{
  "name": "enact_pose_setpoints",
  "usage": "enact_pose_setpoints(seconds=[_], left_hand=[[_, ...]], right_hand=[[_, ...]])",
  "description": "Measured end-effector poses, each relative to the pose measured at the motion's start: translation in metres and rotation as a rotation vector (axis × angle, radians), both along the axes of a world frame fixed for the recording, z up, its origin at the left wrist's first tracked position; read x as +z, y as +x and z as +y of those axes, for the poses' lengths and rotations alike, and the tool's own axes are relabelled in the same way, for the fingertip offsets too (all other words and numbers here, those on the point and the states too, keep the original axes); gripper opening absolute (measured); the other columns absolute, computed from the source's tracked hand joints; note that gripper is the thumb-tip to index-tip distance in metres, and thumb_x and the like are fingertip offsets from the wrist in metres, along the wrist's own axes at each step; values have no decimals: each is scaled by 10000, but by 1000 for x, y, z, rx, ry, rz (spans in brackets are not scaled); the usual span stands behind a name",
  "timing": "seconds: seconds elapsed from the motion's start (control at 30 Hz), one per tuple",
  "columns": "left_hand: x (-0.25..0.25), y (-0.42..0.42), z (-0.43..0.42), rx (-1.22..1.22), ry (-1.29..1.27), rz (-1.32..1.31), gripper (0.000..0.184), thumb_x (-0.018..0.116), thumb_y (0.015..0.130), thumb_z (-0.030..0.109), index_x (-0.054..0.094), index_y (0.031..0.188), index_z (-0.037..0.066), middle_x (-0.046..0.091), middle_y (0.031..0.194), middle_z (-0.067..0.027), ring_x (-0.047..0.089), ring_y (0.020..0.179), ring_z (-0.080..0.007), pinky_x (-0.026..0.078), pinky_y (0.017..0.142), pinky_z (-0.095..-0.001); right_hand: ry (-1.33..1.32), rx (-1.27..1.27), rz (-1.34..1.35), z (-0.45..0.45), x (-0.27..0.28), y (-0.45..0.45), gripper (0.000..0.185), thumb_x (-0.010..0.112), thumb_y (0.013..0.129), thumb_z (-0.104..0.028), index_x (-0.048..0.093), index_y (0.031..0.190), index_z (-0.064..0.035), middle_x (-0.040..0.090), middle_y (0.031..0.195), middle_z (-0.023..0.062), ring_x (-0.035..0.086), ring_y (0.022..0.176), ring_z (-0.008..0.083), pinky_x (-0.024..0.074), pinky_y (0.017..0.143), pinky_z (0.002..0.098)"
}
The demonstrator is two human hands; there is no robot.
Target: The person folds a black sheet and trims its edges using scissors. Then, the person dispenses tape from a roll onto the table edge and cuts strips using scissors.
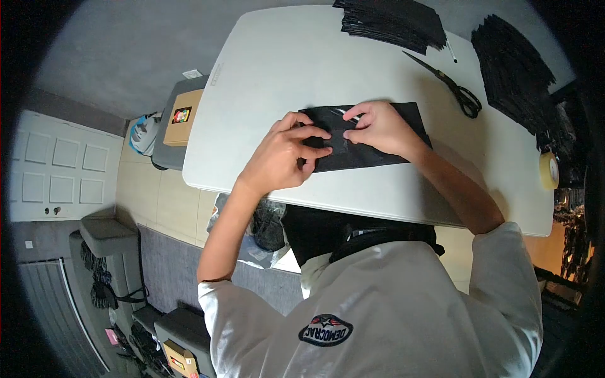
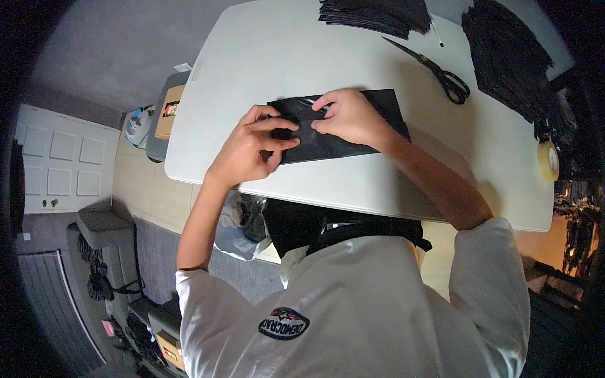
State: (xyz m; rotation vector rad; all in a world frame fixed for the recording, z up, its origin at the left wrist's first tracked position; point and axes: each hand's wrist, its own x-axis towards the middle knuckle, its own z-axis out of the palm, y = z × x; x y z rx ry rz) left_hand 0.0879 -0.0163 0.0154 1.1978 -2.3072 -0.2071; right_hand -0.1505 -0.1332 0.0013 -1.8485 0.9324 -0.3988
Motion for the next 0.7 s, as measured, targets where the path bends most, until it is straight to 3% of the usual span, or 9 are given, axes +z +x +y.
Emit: enact_pose_setpoints(seconds=[0.13, 0.2, 0.23, 0.27, 0.33, 0.37, 0.53, 0.63, 0.7], left_hand=[[-4, 1, 1, 12, -8, -2, 357, 728, 673, 33, 863, 973, 173, 754, 1215, -13, 563, 1199, -335, 514, 1062, -419], [-3, 2, 1, 11, -10, -9, 365, 730, 672, 36, 862, 982, 174, 753, 1222, -18, 569, 1207, -333, 511, 1068, -424], [-2, 3, 1, 5, -6, -18, 373, 732, 670, 38, 862, 991, 175, 753, 1229, -23, 576, 1216, -331, 508, 1074, -428], [-2, 4, 1, 7, -8, -19, 373, 732, 670, 38, 862, 991, 175, 753, 1229, -23, 576, 1216, -331, 508, 1074, -428], [-6, 5, 2, 11, -11, 3, 350, 753, 692, 49, 862, 996, 184, 742, 1268, -32, 587, 1261, -317, 497, 1090, -430], [-7, 6, 4, 12, -11, 1, 350, 753, 692, 49, 862, 996, 184, 742, 1268, -32, 587, 1261, -317, 497, 1090, -430], [-3, 3, 12, 307, -25, 133, 698, 809, 748, 104, 635, 1422, 51, 655, 1414, -142, 524, 1384, -404, 423, 1169, -471], [-4, 4, 13, 376, -19, 150, 837, 829, 767, 136, 493, 1518, -15, 611, 1459, -199, 490, 1421, -415, 391, 1191, -475], [-8, 8, 15, 392, -46, 264, 747, 807, 820, 168, 530, 1490, -11, 637, 1428, -191, 520, 1397, -390, 389, 1191, -468]], right_hand=[[-84, 24, -6, 3, 9, -9, 350, 824, 842, -120, 714, 1134, 41, 744, 771, 115, 703, 667, 175, 543, 642, 301], [-481, 151, -111, 23, 19, -11, 326, 789, 873, -31, 692, 1175, 47, 707, 782, 67, 598, 598, 80, 478, 557, 264], [-498, 241, 21, 35, 29, -13, 463, 759, 945, -171, 620, 1316, 69, 715, 1161, 188, 724, 935, 216, 577, 794, 350], [-501, 243, 20, 45, 27, -12, 463, 759, 945, -171, 620, 1316, 69, 715, 1161, 188, 724, 935, 216, 577, 794, 350], [-1031, 346, 176, 61, 13, -9, 698, 671, 992, -439, 545, 1404, 111, 528, 1483, 302, 529, 1390, 404, 434, 1145, 521], [-791, 446, 305, 64, 0, -12, 906, 549, 1003, -608, 430, 1485, 149, 364, 1617, 305, 267, 1560, 435, 216, 1265, 578], [-867, 472, 336, 70, 8, -7, 905, 569, 997, -595, 410, 1505, 137, 341, 1633, 293, 257, 1567, 419, 212, 1263, 582], [-846, 492, 313, 71, 9, -5, 900, 595, 988, -577, 405, 1515, 127, 305, 1659, 277, 238, 1578, 406, 195, 1268, 581], [-873, 448, 289, 76, 17, -6, 859, 624, 987, -533, 421, 1511, 116, 306, 1663, 264, 234, 1581, 401, 210, 1266, 576]])
